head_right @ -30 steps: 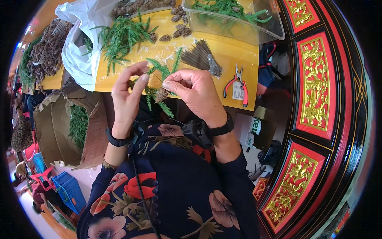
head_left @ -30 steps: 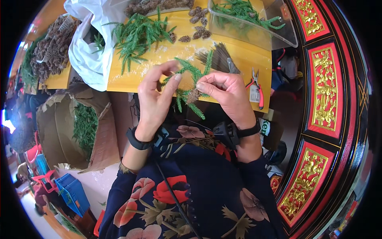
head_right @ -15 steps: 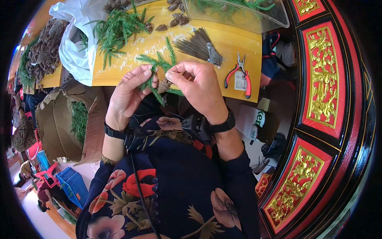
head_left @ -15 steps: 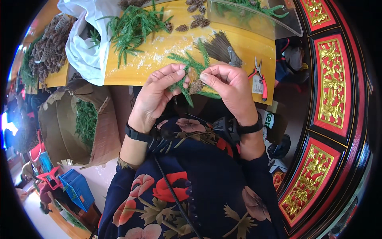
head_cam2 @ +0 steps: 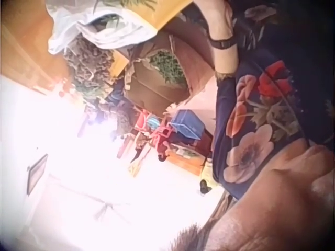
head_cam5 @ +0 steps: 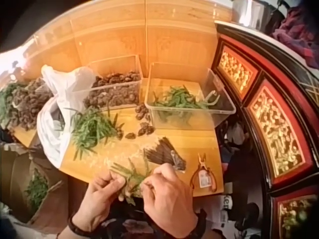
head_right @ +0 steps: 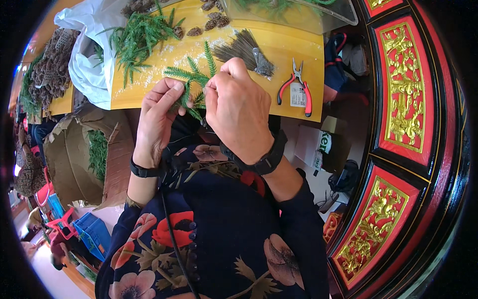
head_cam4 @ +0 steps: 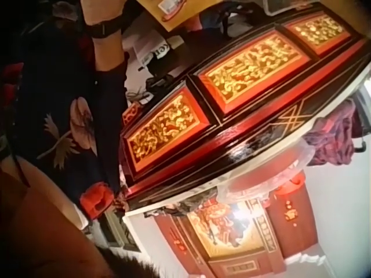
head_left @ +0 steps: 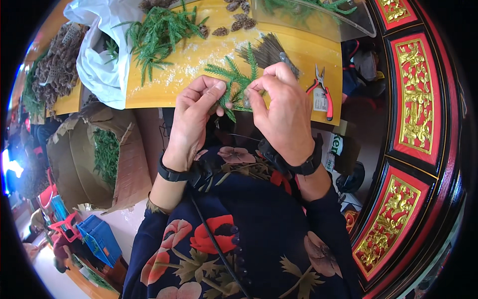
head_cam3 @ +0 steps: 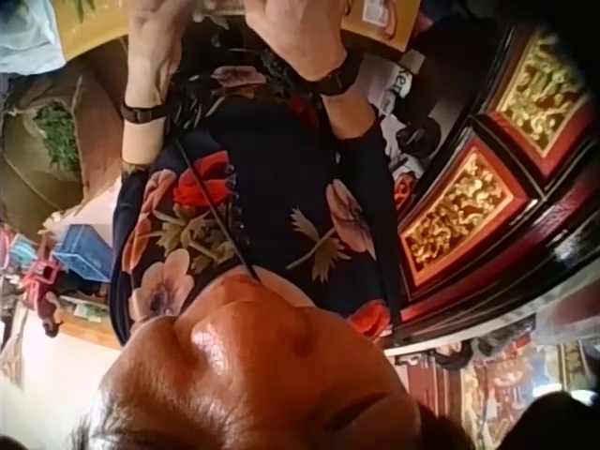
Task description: Assembling and trimming artificial plant components using pliers at a workstation.
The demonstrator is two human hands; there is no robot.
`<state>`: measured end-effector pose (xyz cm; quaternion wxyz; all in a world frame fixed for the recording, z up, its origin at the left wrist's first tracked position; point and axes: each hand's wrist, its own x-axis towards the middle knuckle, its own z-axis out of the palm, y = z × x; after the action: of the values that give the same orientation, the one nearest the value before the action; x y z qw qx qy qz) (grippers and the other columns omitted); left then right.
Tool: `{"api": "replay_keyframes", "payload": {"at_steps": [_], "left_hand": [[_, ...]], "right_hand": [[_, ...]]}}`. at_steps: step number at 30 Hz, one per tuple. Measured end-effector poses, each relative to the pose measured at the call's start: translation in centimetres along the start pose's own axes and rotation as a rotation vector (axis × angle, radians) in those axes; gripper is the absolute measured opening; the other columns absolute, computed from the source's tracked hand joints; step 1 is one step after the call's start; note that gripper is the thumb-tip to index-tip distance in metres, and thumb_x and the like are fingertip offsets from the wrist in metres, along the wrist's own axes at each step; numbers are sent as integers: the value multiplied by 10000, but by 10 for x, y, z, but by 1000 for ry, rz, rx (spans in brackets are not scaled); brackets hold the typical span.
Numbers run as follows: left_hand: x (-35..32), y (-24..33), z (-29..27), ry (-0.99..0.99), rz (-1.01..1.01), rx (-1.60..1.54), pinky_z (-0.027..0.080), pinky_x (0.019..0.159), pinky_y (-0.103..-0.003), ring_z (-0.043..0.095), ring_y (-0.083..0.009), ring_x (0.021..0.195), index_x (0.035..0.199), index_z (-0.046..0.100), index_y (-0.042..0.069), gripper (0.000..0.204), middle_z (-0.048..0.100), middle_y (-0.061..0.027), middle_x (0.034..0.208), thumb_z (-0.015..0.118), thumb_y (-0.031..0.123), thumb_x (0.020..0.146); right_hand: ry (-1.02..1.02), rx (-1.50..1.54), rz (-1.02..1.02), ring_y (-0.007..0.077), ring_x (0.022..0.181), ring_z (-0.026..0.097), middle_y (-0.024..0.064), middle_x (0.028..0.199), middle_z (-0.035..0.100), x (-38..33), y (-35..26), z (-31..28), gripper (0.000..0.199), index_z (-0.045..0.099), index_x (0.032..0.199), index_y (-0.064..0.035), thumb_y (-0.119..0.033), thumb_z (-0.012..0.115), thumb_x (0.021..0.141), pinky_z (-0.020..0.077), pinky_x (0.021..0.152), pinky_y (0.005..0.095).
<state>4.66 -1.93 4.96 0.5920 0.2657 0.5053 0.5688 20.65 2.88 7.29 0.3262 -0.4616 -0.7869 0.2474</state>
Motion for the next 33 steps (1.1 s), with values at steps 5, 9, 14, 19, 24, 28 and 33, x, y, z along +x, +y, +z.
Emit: {"api": "replay_keyframes", "payload": {"at_steps": [5, 9, 14, 19, 24, 28, 33], "left_hand": [[-5, 6, 5, -16, -109, 8, 401, 579, -186, 569, -88, 686, 958, 612, 31, 139, 621, -15, 821, 570, 160, 929], [-3, 2, 2, -7, -123, -99, 395, 578, -186, 553, -67, 666, 961, 645, 20, 123, 627, 0, 827, 619, 121, 895], [-1, 5, -6, -21, -139, -182, 397, 578, -180, 553, -69, 670, 961, 646, 25, 118, 623, 3, 818, 612, 119, 900], [2, 3, -10, -34, -242, -326, 444, 605, -186, 569, -88, 697, 958, 643, 21, 114, 626, -3, 825, 614, 112, 896], [1, 7, -6, 29, -260, -368, 483, 650, -214, 580, -105, 732, 979, 623, 5, 131, 627, -27, 861, 611, 104, 894], [-2, 9, -6, 59, -245, -378, 494, 661, -205, 588, -98, 735, 980, 636, -1, 129, 639, -30, 871, 604, 86, 891], [-5, 11, -3, 85, -207, -370, 497, 661, -194, 598, -89, 744, 986, 650, -11, 138, 651, -34, 875, 605, 73, 887]], "right_hand": [[-46, 7, -20, 298, 728, 595, 104, 882, 561, 1, -7, 1, 79, 634, 800, -9, -22, 678, 736, 458, 614, 363], [-5, 59, -52, 296, 746, 600, 109, 894, 558, -2, -3, 6, 122, 638, 828, -15, -40, 707, 731, 467, 636, 351], [20, 141, -86, 283, 792, 615, 113, 929, 562, -12, 0, 4, 239, 637, 907, -36, -44, 757, 702, 483, 696, 340], [-7, 247, -104, 249, 870, 620, 113, 1002, 581, -19, 13, 13, 314, 610, 982, -40, -16, 761, 708, 491, 737, 326], [75, 511, -41, 187, 984, 598, 112, 1073, 601, -35, 16, 30, 393, 521, 1112, -24, 19, 716, 773, 483, 805, 293], [-74, 908, 134, 156, 1043, 570, 106, 1080, 604, -30, 17, 27, 463, 430, 1191, -22, 37, 681, 806, 456, 875, 272], [-192, 1357, 409, 159, 1052, 567, 117, 1079, 599, -20, 15, 23, 487, 406, 1210, -36, 57, 664, 808, 432, 895, 258]]}}
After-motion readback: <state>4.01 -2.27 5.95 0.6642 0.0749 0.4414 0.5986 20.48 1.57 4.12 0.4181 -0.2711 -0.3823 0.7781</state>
